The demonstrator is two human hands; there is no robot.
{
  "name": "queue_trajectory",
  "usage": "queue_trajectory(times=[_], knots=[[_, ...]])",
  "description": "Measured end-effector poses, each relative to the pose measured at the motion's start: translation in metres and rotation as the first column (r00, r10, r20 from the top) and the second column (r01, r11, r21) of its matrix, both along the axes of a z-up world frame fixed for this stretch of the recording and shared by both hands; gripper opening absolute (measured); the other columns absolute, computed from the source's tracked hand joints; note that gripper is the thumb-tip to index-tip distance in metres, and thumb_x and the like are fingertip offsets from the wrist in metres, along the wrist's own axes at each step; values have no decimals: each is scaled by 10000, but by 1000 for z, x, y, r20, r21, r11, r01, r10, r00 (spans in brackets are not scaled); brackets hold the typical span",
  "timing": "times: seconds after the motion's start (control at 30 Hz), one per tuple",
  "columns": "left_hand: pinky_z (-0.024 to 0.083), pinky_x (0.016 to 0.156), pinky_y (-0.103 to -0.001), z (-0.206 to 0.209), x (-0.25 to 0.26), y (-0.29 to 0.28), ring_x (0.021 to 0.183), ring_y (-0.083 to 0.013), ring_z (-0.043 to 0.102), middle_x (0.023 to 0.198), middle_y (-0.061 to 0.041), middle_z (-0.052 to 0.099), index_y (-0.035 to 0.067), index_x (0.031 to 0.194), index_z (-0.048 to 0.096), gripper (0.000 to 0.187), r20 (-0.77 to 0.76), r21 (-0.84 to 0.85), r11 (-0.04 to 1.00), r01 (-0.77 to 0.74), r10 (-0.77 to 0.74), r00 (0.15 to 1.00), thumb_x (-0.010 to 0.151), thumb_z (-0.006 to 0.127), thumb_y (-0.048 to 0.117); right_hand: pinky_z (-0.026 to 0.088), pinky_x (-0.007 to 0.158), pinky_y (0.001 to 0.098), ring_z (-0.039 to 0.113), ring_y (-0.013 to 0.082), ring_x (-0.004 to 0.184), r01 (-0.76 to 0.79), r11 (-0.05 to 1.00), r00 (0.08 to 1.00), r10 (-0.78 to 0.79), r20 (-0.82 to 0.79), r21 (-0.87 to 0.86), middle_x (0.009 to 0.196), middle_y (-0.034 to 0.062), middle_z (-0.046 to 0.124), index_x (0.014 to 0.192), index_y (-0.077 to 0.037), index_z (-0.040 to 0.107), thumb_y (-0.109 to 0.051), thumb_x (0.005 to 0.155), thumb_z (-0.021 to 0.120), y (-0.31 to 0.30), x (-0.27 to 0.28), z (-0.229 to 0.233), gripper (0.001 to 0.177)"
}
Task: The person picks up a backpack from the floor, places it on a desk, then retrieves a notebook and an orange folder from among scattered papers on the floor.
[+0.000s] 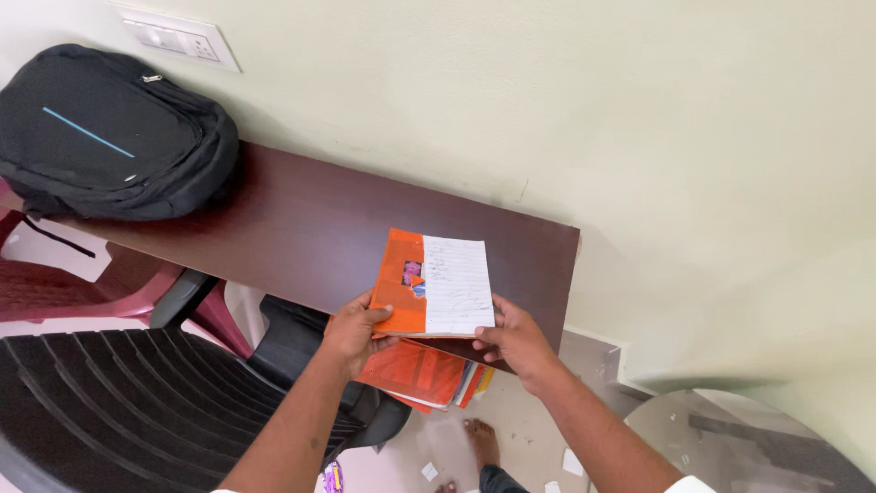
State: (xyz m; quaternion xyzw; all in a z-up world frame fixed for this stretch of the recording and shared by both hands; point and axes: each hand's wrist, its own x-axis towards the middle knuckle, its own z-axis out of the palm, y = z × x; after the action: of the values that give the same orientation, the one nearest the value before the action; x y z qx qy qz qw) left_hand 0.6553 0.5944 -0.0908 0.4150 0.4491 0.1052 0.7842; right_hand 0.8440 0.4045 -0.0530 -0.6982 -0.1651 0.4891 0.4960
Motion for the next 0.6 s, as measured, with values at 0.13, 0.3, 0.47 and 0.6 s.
queue_trajectory(times=[0.13,0.3,0.47,0.6], knots=[[548,774,-301,-15,8,8,908,-136,646,1121,-47,709,177,1409,626,431,-35,18,1000,-17,17,999,981,587,144,539,651,270,636,120,774,26,1000,1000,-26,-5,-14,1125,68,749,1562,-92,372,-48,893,603,7,5,-12,709],[605,842,-373,-30,21,10,1020,-228,679,1217,-153,658,39,1440,477,525,47,-3,971,-239,239,970,940,625,104,522,625,267,626,121,755,45,999,999,-45,-10,1,1109,80,749,1548,-56,392,-52,893,624,14,8,-22,695],[595,977,-452,-39,27,11,1132,-310,659,1307,-245,567,-73,1445,370,601,123,-54,918,-394,397,909,929,633,88,530,638,268,636,119,773,63,997,998,-64,-24,-32,1094,82,721,1571,-83,329,-95,933,591,15,11,-32,690],[547,1029,-451,-45,28,10,1176,-291,638,1328,-203,577,-52,1448,386,601,202,-60,921,-384,388,899,924,630,111,536,663,279,644,132,816,44,999,998,-45,-41,-20,1135,104,679,1593,-96,303,-84,938,562,18,16,-36,705]])
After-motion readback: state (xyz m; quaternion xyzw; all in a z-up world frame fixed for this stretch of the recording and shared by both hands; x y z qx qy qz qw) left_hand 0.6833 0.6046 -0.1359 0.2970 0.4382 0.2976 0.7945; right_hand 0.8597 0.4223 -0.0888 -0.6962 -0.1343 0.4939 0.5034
